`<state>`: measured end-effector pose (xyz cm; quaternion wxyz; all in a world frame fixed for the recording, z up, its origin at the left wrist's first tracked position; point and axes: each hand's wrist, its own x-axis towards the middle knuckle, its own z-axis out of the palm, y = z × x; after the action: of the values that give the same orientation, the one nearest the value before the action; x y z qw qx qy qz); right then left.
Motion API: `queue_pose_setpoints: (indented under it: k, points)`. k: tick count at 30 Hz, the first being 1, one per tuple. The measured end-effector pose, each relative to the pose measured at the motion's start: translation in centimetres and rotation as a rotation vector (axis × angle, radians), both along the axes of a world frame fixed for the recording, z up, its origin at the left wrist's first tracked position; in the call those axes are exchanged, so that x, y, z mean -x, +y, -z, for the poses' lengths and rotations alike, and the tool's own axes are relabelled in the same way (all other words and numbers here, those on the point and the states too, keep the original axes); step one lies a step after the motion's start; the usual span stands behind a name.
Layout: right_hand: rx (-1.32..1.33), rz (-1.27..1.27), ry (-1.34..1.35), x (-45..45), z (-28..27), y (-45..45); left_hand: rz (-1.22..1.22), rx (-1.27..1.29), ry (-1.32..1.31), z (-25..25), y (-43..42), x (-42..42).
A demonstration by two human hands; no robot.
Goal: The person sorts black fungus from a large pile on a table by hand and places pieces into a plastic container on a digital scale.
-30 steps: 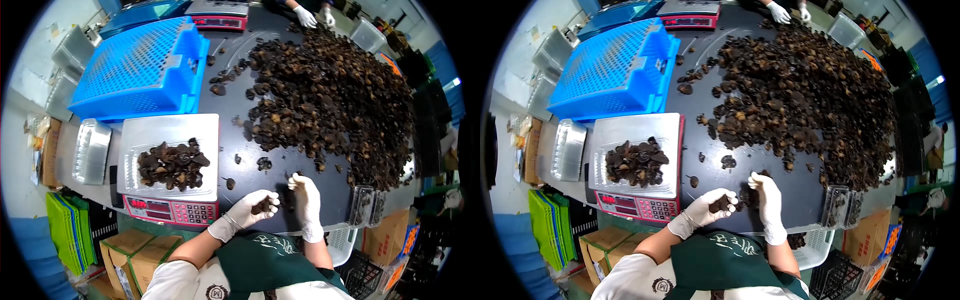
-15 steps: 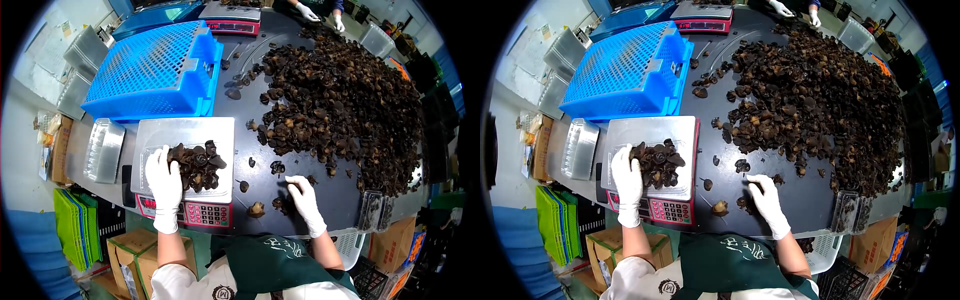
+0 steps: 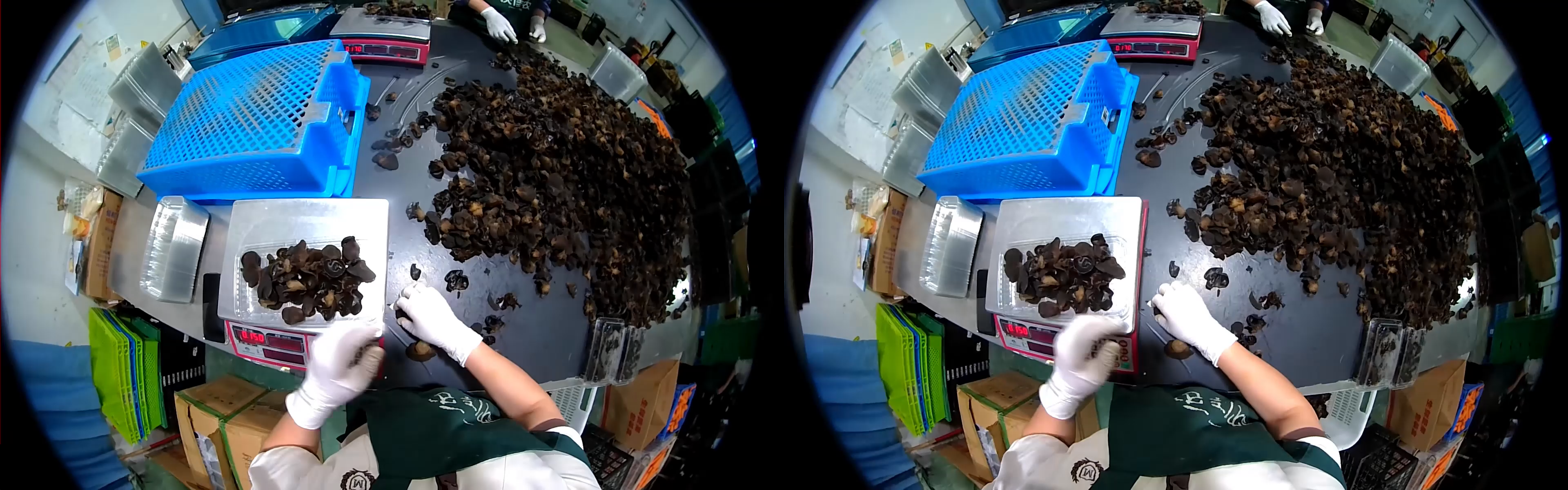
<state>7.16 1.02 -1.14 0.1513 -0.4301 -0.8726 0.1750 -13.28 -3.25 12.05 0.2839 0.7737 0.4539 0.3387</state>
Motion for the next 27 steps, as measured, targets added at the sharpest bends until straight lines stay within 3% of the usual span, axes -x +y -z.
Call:
queue_pose_setpoints:
  k: [5,8,13,17,18,21,24,27]
  points:
    - [-0.041,0.084,0.046,-0.2,-1.4,1.2,0.333,0.29,0.115,5.2,-2.7,-5.2]
    - [-0.145,0.081,0.039,-0.4,-1.3,2.6,0.286,0.273,0.396,8.6,-3.9,-7.3]
    - [-0.103,0.16,0.01,-1.3,0.0,2.5,0.218,0.234,0.551,12.3,-3.7,-9.2]
    - [-0.148,0.409,-0.008,-5.3,0.6,1.3,0.256,0.121,0.24,14.7,-3.9,-10.4]
    - [-0.283,0.489,-0.061,-6.7,1.0,0.5,0.247,0.1,0.225,15.4,-3.8,-11.2]
    - [-0.042,0.619,-0.126,-11.1,-0.1,-2.4,0.241,0.124,0.057,15.7,-3.7,-14.2]
    - [0.149,0.618,-0.087,-15.5,-0.7,-6.5,0.45,0.091,0.198,15.3,-4.3,-17.9]
    - [0.443,0.676,-0.08,-20.1,-2.2,-11.0,0.783,0.216,-0.1,18.0,-7.0,-21.6]
